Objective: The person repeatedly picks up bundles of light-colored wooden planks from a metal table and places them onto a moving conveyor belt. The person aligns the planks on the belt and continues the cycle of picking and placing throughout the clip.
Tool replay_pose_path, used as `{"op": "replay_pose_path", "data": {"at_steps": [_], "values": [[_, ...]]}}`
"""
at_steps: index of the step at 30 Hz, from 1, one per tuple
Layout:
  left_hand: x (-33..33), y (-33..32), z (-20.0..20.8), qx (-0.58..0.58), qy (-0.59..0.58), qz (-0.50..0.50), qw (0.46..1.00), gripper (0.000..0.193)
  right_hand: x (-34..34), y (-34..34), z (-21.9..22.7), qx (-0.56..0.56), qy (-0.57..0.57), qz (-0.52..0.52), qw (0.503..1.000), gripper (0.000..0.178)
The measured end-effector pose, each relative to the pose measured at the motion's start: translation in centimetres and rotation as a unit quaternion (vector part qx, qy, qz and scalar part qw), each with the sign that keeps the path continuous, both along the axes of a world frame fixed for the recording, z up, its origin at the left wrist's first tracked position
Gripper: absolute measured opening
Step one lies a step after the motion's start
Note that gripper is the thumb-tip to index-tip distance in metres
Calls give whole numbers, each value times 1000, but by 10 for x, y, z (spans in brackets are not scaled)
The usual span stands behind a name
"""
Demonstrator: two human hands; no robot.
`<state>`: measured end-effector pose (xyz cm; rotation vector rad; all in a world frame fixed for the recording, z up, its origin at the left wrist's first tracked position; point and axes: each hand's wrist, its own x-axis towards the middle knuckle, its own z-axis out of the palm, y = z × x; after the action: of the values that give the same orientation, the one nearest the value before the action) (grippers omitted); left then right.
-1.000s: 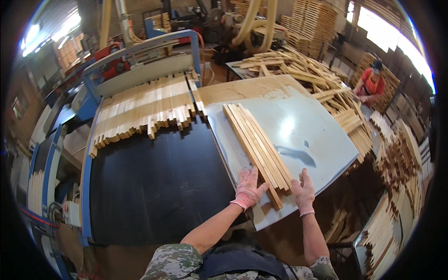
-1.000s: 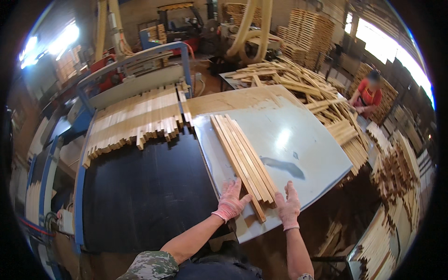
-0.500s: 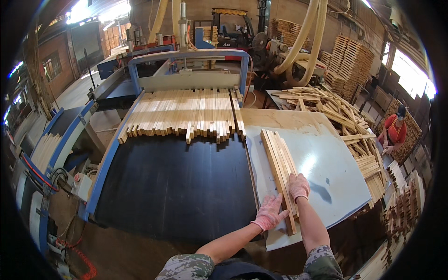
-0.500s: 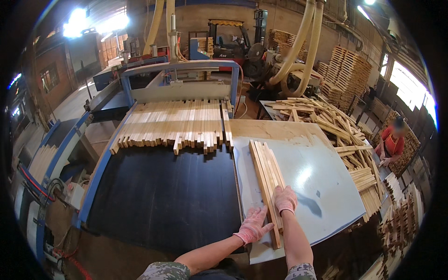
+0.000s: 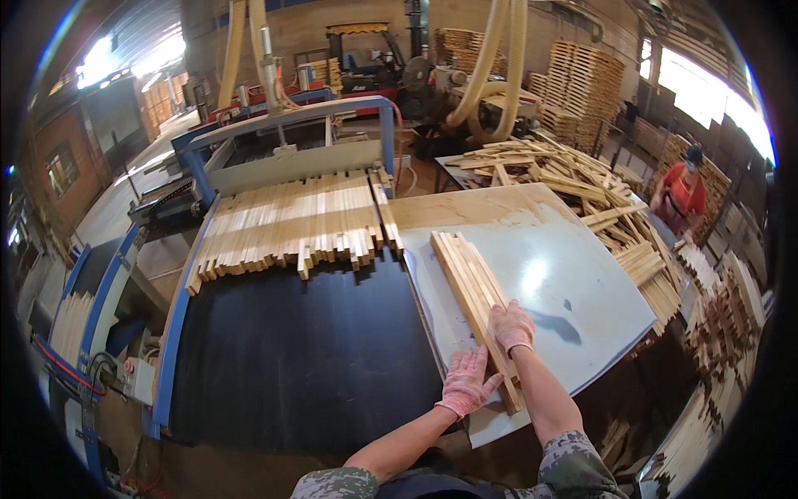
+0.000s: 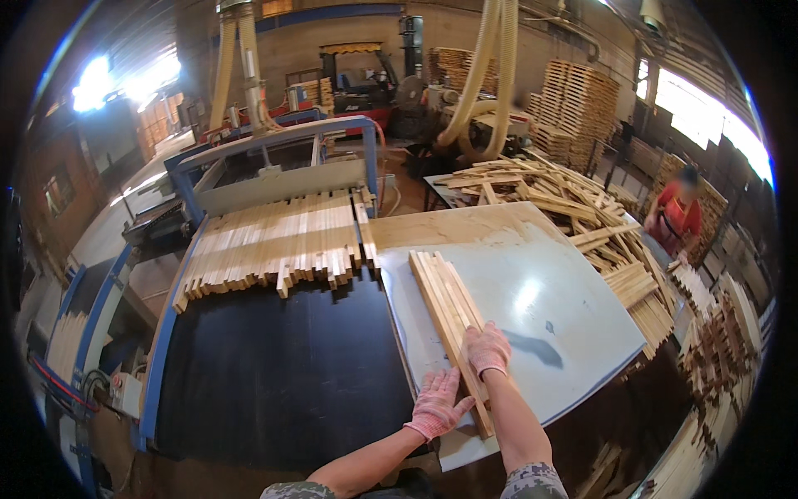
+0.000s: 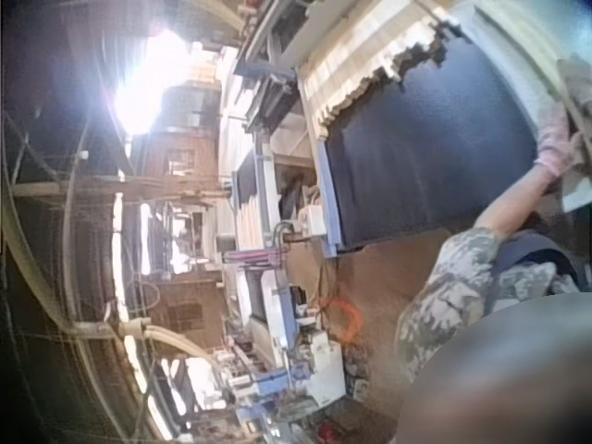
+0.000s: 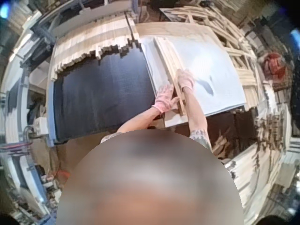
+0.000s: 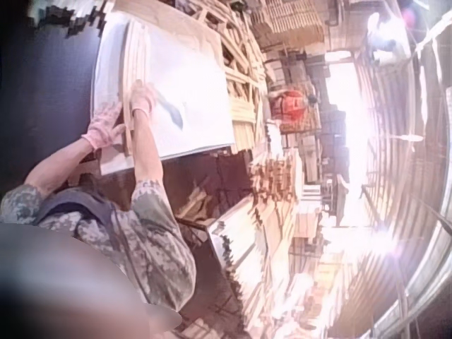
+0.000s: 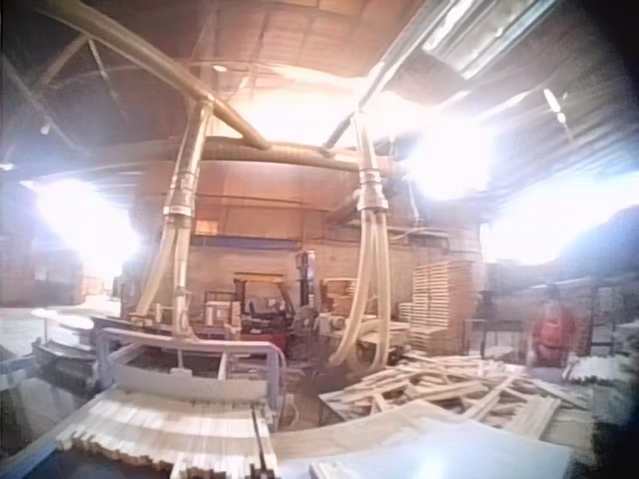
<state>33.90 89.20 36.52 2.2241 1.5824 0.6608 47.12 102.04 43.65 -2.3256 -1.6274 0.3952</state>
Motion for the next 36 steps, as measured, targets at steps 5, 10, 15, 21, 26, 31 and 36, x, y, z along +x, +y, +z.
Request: {"op": "replay_pose_path", "data": {"at_steps": [5, 10, 15, 21, 26, 31, 36], "values": [[10, 7, 2, 2, -26, -30, 999, 91, 26, 5, -18, 31, 37, 2, 999, 65], [-8, 6, -19, 28, -20, 20, 999, 93, -4, 10, -8, -7, 63, 27, 998, 65], [10, 8, -22, 31, -4, -17, 999, 96, 19, 0, 0, -10, 56, 0, 998, 62], [8, 7, -24, 50, -14, -21, 998, 93, 17, 3, -1, -23, 62, -2, 998, 64], [7, 6, -21, 46, -11, -17, 999, 94, 15, 3, -5, 9, 57, -6, 998, 59], [10, 4, -11, 42, -4, -16, 999, 97, 19, 2, 4, -14, 86, -4, 996, 59], [8, 4, -18, 47, -25, -12, 999, 99, 17, 2, 0, -12, 89, 0, 996, 59]]}}
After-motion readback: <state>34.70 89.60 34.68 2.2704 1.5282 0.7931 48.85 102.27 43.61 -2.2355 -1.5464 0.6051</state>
